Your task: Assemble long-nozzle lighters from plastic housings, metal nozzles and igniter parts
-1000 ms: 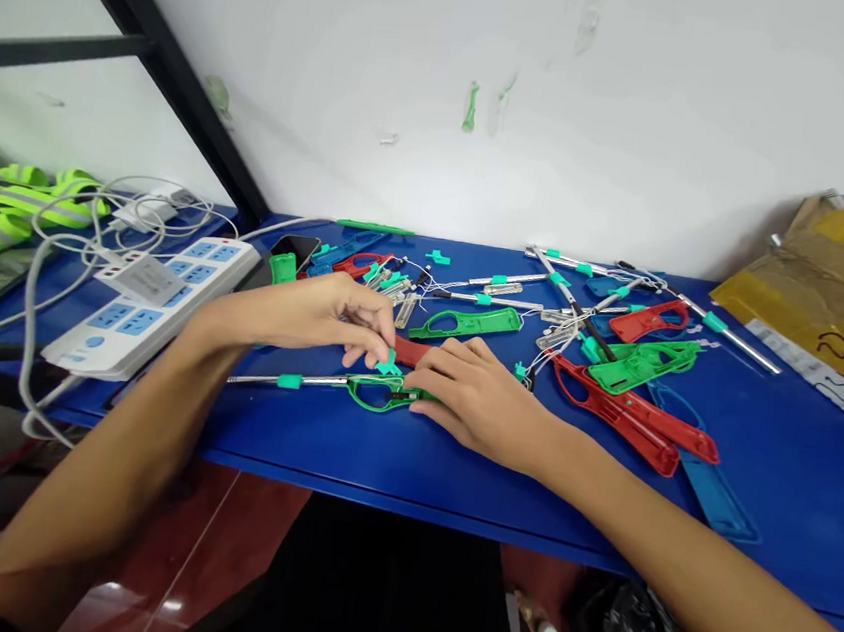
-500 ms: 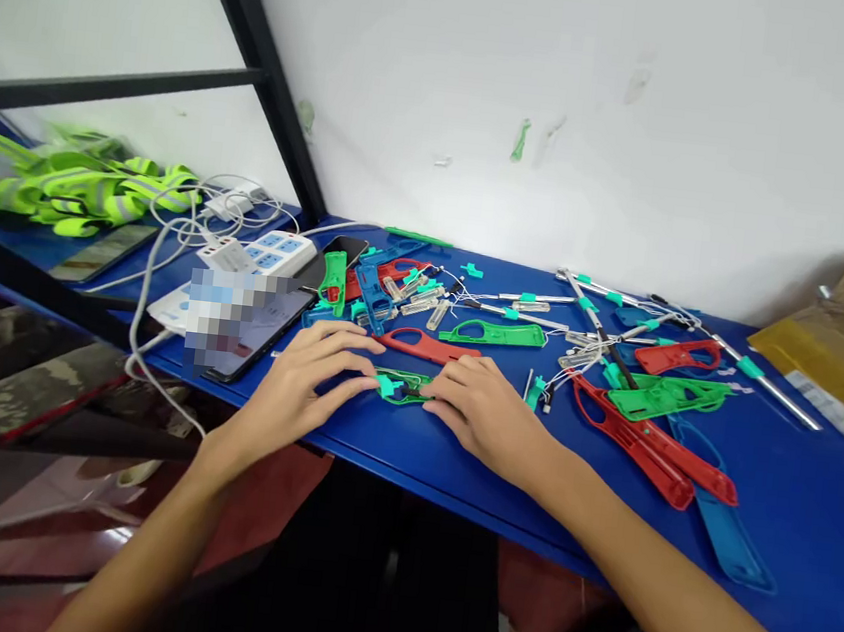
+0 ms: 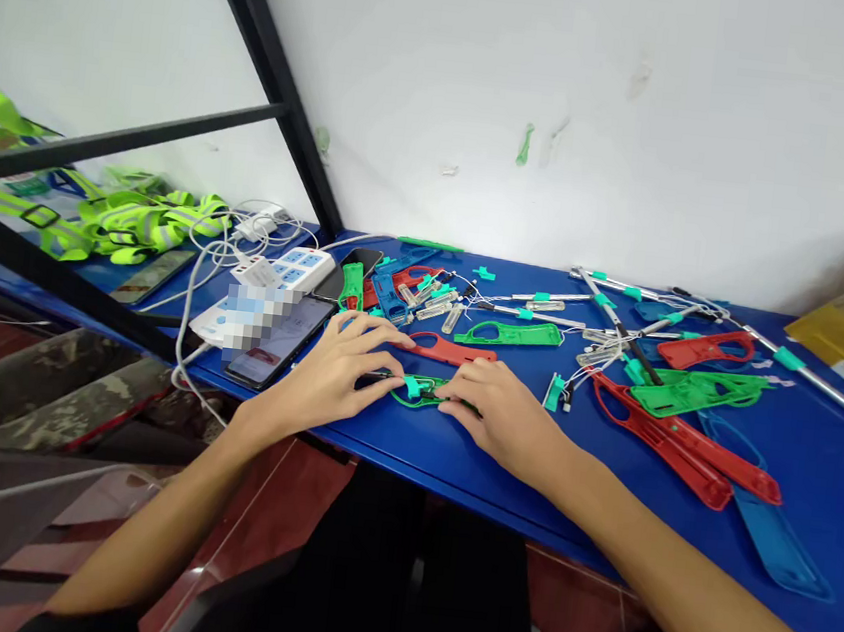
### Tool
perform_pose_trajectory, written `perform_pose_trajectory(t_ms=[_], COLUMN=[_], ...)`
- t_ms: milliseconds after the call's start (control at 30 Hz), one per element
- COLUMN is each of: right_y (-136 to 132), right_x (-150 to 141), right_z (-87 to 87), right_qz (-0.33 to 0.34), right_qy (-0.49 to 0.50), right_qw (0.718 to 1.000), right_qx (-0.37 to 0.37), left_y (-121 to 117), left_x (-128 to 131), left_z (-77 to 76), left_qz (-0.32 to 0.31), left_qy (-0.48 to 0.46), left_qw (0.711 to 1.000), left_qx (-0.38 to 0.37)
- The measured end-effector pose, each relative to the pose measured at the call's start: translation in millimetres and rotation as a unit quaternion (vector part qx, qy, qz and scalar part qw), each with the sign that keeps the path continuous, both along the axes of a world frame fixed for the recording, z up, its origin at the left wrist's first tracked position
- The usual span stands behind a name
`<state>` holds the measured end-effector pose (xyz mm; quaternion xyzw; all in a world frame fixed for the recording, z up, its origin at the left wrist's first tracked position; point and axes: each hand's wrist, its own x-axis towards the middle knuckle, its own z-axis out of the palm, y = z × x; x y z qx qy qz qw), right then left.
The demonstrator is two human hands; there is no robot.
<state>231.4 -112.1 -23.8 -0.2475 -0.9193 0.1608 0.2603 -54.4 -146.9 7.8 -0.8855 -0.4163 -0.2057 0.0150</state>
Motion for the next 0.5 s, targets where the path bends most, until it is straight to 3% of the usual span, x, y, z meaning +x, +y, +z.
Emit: perform_pose_trajectory(t_ms=[300,500], right_y=[-3,-3], right_x=[0,-1], right_z=[5.7,5.4], right_qz=[0.001,0.001], right_qy=[0.001,0.008], right_qw=[1.000,1.000], right_qx=[-0.007,-0.011], left_y=[2,1], left_x=[12,20], left_z=[21.0,27.0], left_qz=[-0.037,-0.054], left_qy=[0.159,0.211], left_qw=[0.983,0.972], left_qx=[0.084,0.091])
